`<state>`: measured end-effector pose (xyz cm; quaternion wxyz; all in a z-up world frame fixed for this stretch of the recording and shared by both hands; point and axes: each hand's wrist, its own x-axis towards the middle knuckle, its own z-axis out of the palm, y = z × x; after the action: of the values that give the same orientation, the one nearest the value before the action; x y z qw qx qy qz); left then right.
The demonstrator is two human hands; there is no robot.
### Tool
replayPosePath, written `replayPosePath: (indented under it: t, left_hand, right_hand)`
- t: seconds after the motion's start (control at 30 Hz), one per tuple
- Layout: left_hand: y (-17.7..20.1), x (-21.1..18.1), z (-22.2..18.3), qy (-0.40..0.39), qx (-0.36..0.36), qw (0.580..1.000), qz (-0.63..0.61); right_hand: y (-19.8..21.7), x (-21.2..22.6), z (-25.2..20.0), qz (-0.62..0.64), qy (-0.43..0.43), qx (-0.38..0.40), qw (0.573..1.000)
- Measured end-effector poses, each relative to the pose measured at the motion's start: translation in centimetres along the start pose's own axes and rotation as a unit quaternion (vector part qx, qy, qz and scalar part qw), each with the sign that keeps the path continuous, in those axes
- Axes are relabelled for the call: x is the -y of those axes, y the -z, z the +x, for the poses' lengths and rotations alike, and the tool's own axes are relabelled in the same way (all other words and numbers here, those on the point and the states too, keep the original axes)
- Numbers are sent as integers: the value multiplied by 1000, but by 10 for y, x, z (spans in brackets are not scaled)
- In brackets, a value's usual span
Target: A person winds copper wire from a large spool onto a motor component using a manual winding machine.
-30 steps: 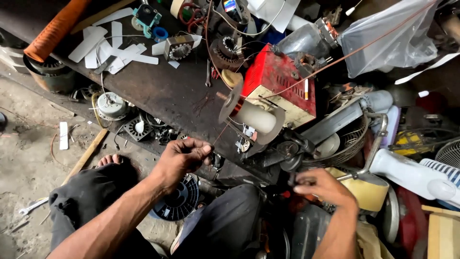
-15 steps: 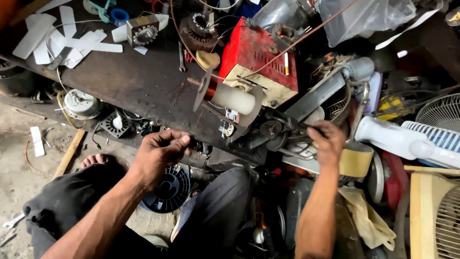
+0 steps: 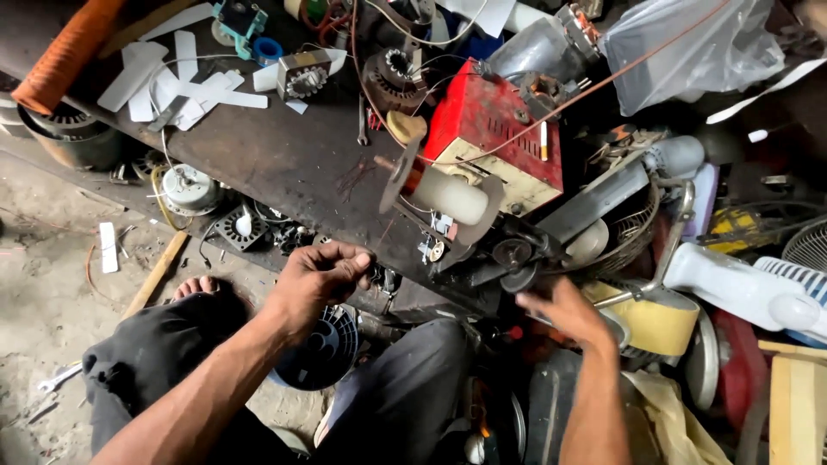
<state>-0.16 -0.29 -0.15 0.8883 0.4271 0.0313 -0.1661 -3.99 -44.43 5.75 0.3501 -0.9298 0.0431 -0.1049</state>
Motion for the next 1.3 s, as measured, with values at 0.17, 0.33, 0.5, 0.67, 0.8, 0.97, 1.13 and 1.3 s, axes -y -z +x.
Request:
replayPosePath:
  t: [0.17,0.33,0.5,0.67,0.8,0.97,1.13,1.3]
  left_hand:
    - [2,2,2,-4,1,1000,0]
    - [-1,-3,-3,-11,-3,1000,-10]
    - [-1,-1,-2,-6,4,1000,-14]
    - [-1,-1,-1,-5,3,1000,-9]
    - [1,2,-1,-6,7,1000,-13]
    - [-1,-2,-2,-4,11,1000,-11]
    - [-1,3,-1,5,11,1000,-18]
    - [-1,-1,-2,0,13,1000,-16]
  right_hand:
    - [15,2,1,93,-6,21,995]
    - [-17,-36,7,-171,-28,4,985]
    - [43,-29,-11,156,15,-8,988]
    - [-20,10,13,-24,-13,30,999]
    - [26,54,-18,38,-53,185,981]
    - [-13,-46,18,15,-29,-61,998]
    - [12,52,-10,-28,-168,281,944]
    - [-11,-45,35,32,27,-117,992]
